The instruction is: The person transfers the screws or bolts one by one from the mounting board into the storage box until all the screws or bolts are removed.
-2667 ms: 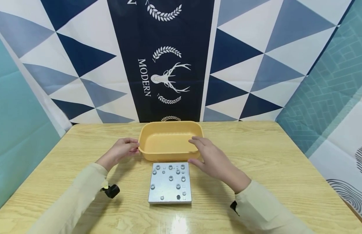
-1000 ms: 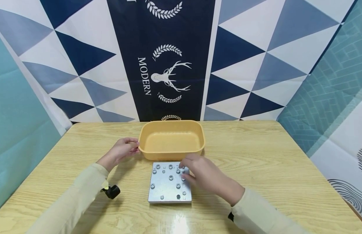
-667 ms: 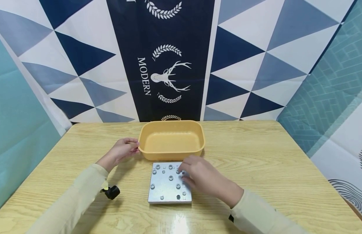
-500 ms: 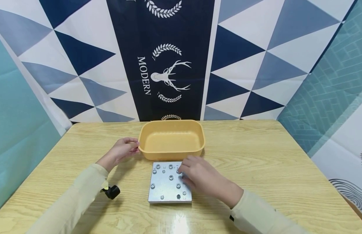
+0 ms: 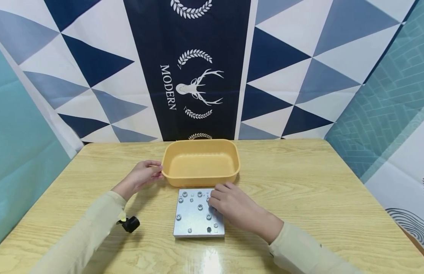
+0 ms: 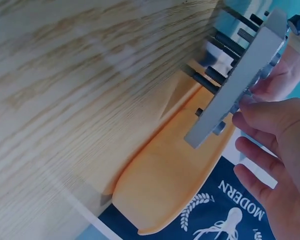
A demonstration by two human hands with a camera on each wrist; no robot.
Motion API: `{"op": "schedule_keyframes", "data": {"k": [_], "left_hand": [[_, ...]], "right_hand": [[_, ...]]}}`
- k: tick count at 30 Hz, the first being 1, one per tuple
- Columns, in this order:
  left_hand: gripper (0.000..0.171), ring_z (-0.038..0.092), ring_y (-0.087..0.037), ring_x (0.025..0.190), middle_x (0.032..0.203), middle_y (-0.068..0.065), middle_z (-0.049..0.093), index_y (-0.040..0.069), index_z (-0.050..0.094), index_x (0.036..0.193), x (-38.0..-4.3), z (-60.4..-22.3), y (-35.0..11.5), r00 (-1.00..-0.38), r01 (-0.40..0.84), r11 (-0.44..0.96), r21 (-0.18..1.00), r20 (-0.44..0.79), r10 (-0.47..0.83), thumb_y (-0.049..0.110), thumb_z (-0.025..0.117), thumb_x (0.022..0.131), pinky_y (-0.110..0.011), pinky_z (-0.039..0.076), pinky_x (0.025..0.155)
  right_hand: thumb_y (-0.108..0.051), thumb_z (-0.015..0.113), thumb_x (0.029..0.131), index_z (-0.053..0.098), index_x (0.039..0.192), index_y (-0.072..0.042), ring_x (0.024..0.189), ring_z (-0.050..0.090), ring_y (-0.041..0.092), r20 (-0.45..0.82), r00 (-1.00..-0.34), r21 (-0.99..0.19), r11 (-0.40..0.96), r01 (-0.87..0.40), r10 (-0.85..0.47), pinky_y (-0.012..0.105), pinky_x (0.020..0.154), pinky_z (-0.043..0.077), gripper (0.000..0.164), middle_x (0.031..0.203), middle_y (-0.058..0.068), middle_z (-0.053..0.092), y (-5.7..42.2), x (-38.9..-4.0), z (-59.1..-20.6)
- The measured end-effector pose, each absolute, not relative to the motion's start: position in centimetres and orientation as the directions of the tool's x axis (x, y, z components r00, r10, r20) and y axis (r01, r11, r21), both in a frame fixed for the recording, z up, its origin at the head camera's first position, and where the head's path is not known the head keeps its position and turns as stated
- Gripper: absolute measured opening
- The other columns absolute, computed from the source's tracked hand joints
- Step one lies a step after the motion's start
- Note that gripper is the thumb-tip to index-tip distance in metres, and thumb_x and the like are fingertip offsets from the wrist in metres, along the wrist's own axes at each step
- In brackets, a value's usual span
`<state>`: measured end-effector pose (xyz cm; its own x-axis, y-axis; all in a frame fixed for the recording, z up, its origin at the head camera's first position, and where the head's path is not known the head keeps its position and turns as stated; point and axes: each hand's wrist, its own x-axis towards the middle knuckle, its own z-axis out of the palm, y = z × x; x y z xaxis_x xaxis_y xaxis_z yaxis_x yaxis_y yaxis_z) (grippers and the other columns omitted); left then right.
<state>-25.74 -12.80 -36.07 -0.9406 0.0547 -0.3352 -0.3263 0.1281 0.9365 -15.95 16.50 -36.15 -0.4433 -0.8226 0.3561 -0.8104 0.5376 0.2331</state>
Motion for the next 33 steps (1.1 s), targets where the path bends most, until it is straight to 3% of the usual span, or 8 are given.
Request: {"op": "schedule_keyframes", "data": {"k": [6, 33], "left_hand": [[0.037, 0.058, -0.006, 0.069, 0.100, -0.011, 0.058, -0.007, 0.045, 0.132, -25.87, -36.19, -12.84, -0.938, -0.332, 0.142, 0.932, -0.342, 0.050, 0.006, 0.052, 0.098, -0.019, 0.059, 0.076], [0.039, 0.058, -0.006, 0.068, 0.101, -0.012, 0.057, -0.007, 0.043, 0.134, -25.56, -35.97, -12.72, -0.936, -0.335, 0.146, 0.931, -0.346, 0.059, 0.005, 0.050, 0.098, -0.019, 0.059, 0.075]], "right_hand": [[-0.001, 0.071, 0.076, 0.069, 0.093, -0.017, 0.090, 0.059, 0.011, 0.357, -0.389, 0.266, 0.491, -0.830, -0.850, 0.027, 0.083, 0.052, 0.024, 0.092, -0.007, 0.069, 16.47, -16.07, -36.16], [0.003, 0.067, 0.074, 0.063, 0.093, -0.014, 0.087, 0.055, 0.011, 0.383, -0.331, 0.288, 0.452, -0.844, -0.862, 0.026, 0.080, 0.051, 0.025, 0.091, -0.004, 0.063, 16.83, -16.27, -36.82]]}}
